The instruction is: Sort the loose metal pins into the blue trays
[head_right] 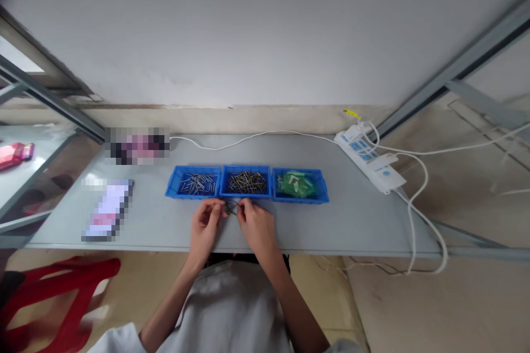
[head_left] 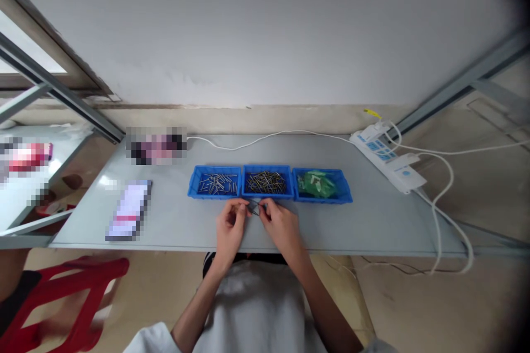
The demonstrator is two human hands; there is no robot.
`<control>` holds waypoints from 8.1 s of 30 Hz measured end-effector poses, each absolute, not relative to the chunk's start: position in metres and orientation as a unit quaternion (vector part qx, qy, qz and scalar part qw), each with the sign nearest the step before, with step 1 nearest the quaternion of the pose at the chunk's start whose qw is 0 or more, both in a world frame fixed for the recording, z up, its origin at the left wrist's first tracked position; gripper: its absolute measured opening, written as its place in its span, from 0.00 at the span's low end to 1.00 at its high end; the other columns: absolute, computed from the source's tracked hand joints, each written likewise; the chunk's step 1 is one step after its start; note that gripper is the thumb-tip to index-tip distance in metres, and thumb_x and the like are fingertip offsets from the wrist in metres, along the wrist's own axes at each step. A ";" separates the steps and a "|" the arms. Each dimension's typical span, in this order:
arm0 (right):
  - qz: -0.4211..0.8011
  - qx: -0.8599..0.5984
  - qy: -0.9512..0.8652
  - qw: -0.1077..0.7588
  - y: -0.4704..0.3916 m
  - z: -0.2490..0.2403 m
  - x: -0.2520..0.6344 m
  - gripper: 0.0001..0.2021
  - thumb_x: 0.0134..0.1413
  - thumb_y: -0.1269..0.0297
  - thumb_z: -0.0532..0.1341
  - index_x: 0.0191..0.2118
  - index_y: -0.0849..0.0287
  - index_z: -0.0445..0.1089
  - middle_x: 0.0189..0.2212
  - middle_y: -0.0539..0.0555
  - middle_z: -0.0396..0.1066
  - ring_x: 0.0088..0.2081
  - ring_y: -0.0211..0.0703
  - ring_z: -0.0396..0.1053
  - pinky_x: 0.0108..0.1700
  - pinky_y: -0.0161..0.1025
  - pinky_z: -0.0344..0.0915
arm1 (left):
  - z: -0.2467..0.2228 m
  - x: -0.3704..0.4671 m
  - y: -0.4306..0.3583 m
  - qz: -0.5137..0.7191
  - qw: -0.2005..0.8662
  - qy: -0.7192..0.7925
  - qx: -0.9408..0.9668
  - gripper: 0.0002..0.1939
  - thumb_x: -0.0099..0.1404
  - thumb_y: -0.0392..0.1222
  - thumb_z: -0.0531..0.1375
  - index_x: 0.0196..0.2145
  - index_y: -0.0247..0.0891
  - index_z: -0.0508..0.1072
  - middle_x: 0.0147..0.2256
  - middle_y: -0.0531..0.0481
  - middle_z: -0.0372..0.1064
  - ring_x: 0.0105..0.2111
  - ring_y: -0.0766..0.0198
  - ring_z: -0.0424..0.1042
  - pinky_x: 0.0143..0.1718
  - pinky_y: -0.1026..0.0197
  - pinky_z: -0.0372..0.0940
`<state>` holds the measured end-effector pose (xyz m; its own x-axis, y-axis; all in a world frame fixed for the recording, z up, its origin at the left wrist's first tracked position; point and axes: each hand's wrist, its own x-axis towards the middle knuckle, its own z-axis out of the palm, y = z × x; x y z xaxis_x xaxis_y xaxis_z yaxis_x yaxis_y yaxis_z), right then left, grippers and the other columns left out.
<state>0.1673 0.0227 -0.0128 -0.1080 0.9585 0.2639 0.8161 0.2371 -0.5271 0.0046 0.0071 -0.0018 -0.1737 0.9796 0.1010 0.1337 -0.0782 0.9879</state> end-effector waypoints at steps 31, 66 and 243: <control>0.267 -0.532 -0.682 0.425 -0.002 -0.004 0.172 0.13 0.74 0.63 0.58 0.58 0.55 0.72 0.33 0.52 0.80 0.31 0.42 0.77 0.37 0.37 0.73 | -0.008 0.006 0.013 0.469 0.426 0.510 0.582 0.11 0.74 0.49 0.65 0.42 0.39 0.83 0.29 0.51 0.77 0.25 0.66 0.69 0.29 0.64 0.64; 0.161 -0.551 -0.727 0.375 0.019 0.016 0.171 0.10 0.74 0.60 0.60 0.45 0.52 0.79 0.32 0.51 0.77 0.30 0.40 0.74 0.36 0.35 0.68 | 0.004 0.004 0.008 0.561 0.433 0.542 0.452 0.17 0.76 0.56 0.62 0.44 0.39 0.78 0.25 0.55 0.70 0.22 0.67 0.65 0.26 0.65 0.62; 0.228 -0.512 -0.696 0.449 0.003 0.004 0.171 0.09 0.75 0.61 0.56 0.42 0.54 0.72 0.32 0.51 0.78 0.28 0.39 0.74 0.33 0.33 0.69 | 0.006 0.006 -0.004 0.479 0.374 0.513 0.606 0.09 0.74 0.44 0.65 0.46 0.40 0.84 0.35 0.48 0.81 0.26 0.66 0.71 0.30 0.65 0.67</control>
<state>0.1711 0.0026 0.0044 -0.0740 0.9171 0.3917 0.5079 0.3727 -0.7766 0.0059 -0.0037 0.0063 0.0142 0.9803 0.1972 0.2630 -0.1939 0.9451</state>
